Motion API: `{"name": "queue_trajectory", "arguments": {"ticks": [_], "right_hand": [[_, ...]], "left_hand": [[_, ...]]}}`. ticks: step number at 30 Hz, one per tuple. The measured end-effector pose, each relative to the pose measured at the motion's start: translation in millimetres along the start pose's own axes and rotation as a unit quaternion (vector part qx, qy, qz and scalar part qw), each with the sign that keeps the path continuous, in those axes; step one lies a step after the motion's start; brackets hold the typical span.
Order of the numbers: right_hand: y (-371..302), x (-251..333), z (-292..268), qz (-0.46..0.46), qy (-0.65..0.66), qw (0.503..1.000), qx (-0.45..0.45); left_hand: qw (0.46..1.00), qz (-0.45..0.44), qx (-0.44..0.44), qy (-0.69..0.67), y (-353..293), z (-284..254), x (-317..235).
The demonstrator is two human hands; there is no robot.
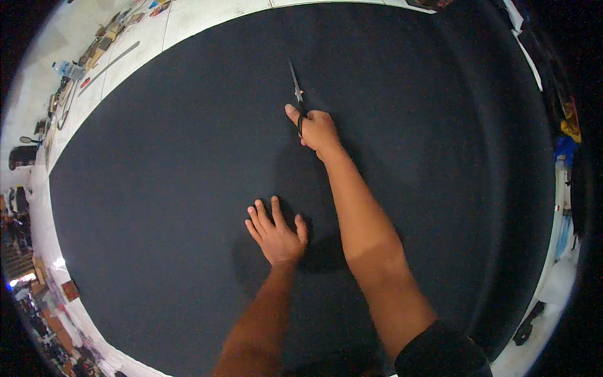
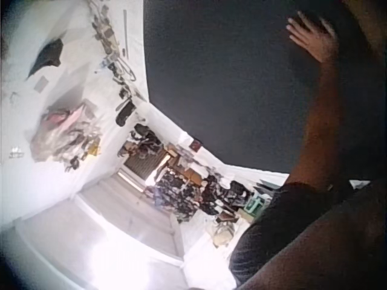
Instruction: The person cuts a large piece of black fabric using shears on a tiled floor and سپس folds the material.
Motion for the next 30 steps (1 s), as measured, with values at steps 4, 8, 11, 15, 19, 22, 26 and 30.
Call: {"name": "queue_trajectory", "arguments": {"ticks": [4,8,11,15,19,22,26,30], "right_hand": [[6,2,5,-0.001,-0.017,1.000,0.000],[22,9,5,-0.011,0.018,1.000,0.009],[56,29,6,0.044,0.060,0.997,0.033],[119,62,16,0.046,0.062,0.996,0.046],[192,80,14,0.029,0.082,0.994,0.063],[207,99,24,0.017,0.104,0.993,0.056],[221,106,23,0.008,0.075,0.995,0.069],[209,104,8,-0.077,0.049,0.996,0.007]], "left_hand": [[1.000,-0.009,0.019,0.006,6,-1,1],[1.000,-0.004,0.023,0.005,3,2,1],[1.000,0.006,0.014,0.005,-2,5,2],[1.000,0.005,0.023,0.011,-3,5,4],[0.999,0.003,0.032,-0.001,2,7,2],[1.000,0.000,0.030,-0.004,3,7,7],[0.999,-0.012,0.051,-0.003,4,6,3],[0.999,-0.014,0.039,-0.016,7,5,0]]}}
Point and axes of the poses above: each hand's wrist, its own y-axis towards the middle knuckle, its own z-axis out of the palm, x = y × z, the point moved 7 cm from there along y, towards the middle knuckle
